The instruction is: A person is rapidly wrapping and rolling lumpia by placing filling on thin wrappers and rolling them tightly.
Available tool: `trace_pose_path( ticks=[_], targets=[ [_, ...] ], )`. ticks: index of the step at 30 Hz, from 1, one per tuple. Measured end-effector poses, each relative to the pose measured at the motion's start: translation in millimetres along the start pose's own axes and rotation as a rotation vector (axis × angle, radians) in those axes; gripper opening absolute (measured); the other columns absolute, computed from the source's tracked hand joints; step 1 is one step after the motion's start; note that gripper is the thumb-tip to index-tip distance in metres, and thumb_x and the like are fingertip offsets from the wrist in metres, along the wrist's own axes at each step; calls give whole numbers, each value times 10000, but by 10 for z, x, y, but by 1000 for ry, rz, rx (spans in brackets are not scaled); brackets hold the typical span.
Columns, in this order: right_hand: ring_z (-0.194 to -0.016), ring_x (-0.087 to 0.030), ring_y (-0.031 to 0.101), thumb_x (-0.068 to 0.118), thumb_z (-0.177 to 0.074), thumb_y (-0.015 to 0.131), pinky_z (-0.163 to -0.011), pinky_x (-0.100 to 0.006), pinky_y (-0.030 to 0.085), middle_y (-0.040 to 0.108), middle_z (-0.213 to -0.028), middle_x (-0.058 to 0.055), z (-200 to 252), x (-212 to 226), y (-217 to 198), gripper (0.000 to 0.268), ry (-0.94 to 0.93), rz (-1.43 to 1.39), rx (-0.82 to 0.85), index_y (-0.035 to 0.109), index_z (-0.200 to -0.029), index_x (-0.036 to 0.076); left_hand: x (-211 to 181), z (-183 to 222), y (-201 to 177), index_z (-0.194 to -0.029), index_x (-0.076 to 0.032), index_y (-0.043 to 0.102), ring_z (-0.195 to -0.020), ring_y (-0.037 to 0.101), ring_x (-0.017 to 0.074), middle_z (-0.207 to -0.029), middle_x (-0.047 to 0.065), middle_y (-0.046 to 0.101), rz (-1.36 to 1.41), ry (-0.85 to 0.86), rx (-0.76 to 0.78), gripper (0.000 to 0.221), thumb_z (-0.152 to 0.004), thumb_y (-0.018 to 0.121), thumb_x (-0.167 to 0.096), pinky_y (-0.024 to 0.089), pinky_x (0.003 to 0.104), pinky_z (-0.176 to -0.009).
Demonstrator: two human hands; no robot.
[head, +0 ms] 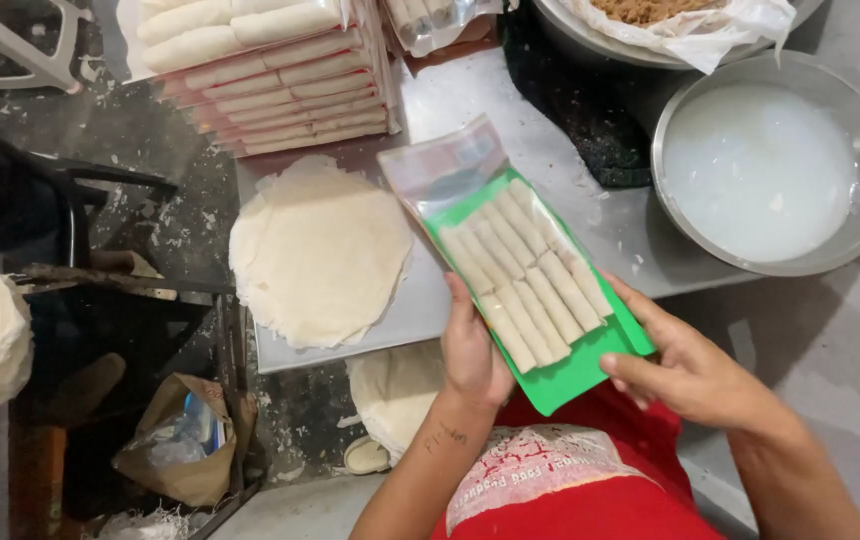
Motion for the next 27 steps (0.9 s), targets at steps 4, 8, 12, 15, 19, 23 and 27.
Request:
trace_pose_path(
  ticks=[4, 8, 12, 15, 19, 23, 27],
  targets=[
    [-450, -113, 496, 187, -928, 596, -423, -252, 464, 524, -588, -30, -266, -62, -7, 826, -53, 37, -64, 199, -1652, 149, 259, 38, -30, -1509, -47, 489, -1374, 523, 281, -1507, 158, 540, -45, -173, -12, 801, -941, 406, -606, 410, 463, -1173],
    [-329, -122, 413, -77, -847, 573, -267, -308, 481, 517, -484, -116, -380, -138, -125, 705, -139, -203, -159, 461, -1521, 95, 196, -103, -157, -1531, -202, 480, -1343, 560, 252, -1515, 49, 557, -116, -116, 76, 643, -1036, 364, -597, 461, 482, -1153],
    [-270, -67, 315, -64, -857, 560, -202, -319, 440, 421, -457, -83, -266, -606, -162, 473, -10, -535, -97, 638, -1314, 28, 48, -40, -307, -1509, -199, 520, -1313, 581, 297, -1475, 85, 591, -42, -114, -3, 676, -1013, 363, -630, 465, 520, -1138],
    [-264, -67, 327, -68, -860, 577, -200, -361, 456, 423, -434, -113, -186, -644, -91, 350, 95, -509, -176, 682, -1187, 2, 138, -87, -471, -1531, -174, 479, -1316, 585, 306, -1497, 96, 570, -154, -117, 49, 696, -1019, 358, -630, 496, 528, -1097],
    [-266, -78, 317, -84, -856, 584, -200, -397, 465, 417, -429, -119, -343, -595, -98, 287, 117, -467, -237, 670, -1122, -20, 233, -42, -352, -1500, -189, 499, -1281, 616, 269, -1470, 65, 600, -243, -158, 83, 670, -1034, 323, -636, 534, 505, -1059],
    [-239, -96, 325, -25, -910, 579, -219, -402, 478, 373, -444, -79, -419, -438, -125, 189, 69, -418, -354, 631, -1086, 18, 184, 41, -315, -1399, -96, 558, -1150, 689, 315, -1322, 135, 683, -388, -141, 161, 581, -1070, 390, -544, 597, 542, -925],
    [-263, -178, 458, 48, -954, 611, -341, -486, 604, 490, -490, -151, -394, -409, -89, 109, -36, -399, -357, 644, -1056, 26, 131, -62, -530, -1079, -84, 595, -775, 772, 295, -948, 153, 772, -476, -66, 123, 345, -1089, 492, -413, 667, 459, -610]
  ],
)
Point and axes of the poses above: each hand's wrist, its own z-axis away from the middle knuckle, its own y-axis out of the palm, x = y × z, the point moved 6 cm from there along -z, towards the middle knuckle
